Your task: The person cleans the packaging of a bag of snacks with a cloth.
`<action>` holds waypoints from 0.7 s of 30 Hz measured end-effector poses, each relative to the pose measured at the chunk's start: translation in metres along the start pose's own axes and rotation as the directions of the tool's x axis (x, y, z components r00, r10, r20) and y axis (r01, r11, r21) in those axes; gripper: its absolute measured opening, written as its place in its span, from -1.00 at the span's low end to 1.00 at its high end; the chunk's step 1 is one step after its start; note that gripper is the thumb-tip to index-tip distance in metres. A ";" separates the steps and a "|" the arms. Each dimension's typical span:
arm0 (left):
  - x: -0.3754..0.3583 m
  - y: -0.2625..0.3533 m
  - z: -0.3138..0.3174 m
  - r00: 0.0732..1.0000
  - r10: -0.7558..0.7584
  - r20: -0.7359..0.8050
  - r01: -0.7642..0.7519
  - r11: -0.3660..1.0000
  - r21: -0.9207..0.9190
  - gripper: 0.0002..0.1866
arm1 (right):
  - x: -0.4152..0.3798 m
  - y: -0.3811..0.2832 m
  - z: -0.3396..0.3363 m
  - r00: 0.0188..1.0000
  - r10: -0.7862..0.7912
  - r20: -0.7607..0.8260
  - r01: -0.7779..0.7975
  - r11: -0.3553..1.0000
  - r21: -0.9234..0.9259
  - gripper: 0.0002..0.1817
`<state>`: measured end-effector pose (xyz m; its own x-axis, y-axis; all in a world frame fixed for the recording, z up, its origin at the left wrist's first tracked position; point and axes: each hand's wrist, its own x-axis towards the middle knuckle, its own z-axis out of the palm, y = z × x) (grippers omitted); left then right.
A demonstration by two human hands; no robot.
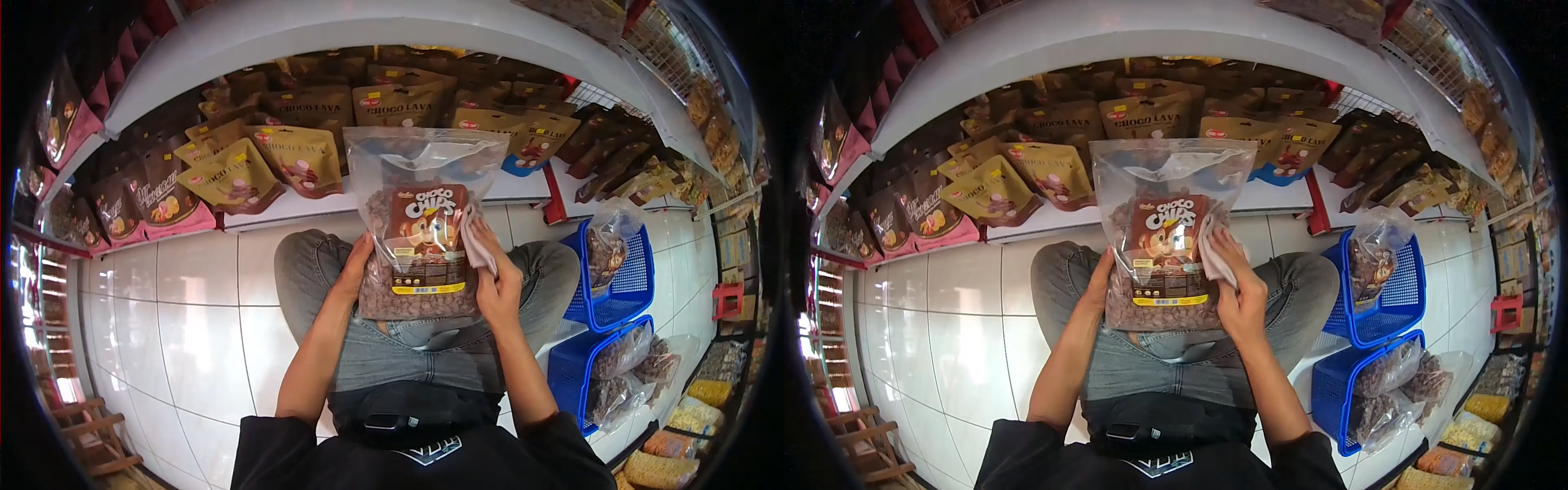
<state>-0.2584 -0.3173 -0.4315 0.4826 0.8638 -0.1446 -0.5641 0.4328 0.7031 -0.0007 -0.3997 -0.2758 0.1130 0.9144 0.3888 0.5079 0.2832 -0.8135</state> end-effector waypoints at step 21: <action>0.003 0.019 0.023 0.999 0.021 0.037 -0.023 0.997 0.070 -0.27 | -0.013 -0.048 0.028 0.915 -0.241 0.325 0.370 0.823 -0.431 -0.32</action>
<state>-0.2518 -0.3127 -0.4025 0.4955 0.8624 -0.1038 -0.5272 0.3935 0.7531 -0.0506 -0.4171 -0.2536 -0.2966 0.8622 0.4107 0.8277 0.4466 -0.3399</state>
